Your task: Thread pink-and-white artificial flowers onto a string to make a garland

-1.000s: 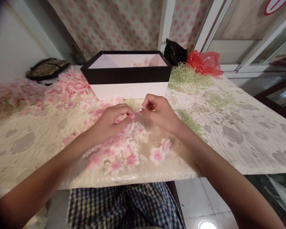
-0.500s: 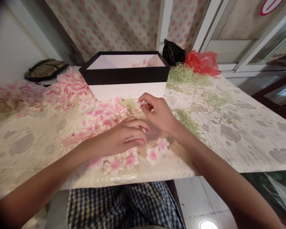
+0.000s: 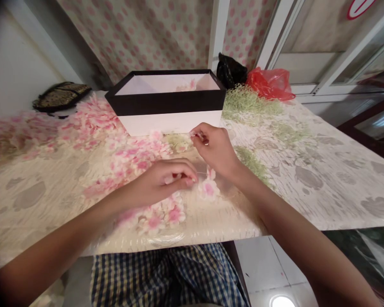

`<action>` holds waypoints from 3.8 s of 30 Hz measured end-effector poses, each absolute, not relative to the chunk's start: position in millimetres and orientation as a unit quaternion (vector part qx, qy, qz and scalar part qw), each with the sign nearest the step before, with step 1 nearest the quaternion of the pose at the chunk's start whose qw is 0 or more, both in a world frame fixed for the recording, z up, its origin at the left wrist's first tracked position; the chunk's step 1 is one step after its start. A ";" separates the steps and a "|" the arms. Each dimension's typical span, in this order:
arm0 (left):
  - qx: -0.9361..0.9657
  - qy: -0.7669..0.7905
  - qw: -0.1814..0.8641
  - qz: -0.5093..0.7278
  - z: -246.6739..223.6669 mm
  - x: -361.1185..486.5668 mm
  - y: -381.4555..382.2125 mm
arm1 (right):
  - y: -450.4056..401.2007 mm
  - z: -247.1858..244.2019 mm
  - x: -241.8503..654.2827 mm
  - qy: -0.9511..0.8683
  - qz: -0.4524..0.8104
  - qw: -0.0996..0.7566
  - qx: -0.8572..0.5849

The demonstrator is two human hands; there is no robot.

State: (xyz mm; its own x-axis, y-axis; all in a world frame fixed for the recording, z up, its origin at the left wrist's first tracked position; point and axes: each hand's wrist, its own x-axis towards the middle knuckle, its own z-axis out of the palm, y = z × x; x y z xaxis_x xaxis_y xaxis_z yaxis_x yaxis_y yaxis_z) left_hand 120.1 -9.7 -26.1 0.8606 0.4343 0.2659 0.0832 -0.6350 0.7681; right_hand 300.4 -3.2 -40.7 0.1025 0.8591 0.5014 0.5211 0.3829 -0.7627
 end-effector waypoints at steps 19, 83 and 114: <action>0.770 0.283 0.442 0.362 -19.6 111.6 4.9 | -12.6 -25.0 306.1 -0.566 0.623 0.452 -0.294; 0.825 0.386 0.244 0.332 -23.9 92.3 30.2 | 12.5 -17.6 354.9 -0.687 0.290 0.392 -0.540; 0.744 0.397 0.348 0.410 -20.9 92.6 36.2 | 1.5 -54.5 289.2 -0.820 0.042 0.246 -0.515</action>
State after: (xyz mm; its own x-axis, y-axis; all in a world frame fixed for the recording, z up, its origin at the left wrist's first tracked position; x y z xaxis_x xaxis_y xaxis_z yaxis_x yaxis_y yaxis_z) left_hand 92.6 36.2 -20.9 0.3487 0.8757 0.3340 0.3044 -0.4429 0.8433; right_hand 289.2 1.5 -54.5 -0.3490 0.8653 0.3598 0.8238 0.4663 -0.3225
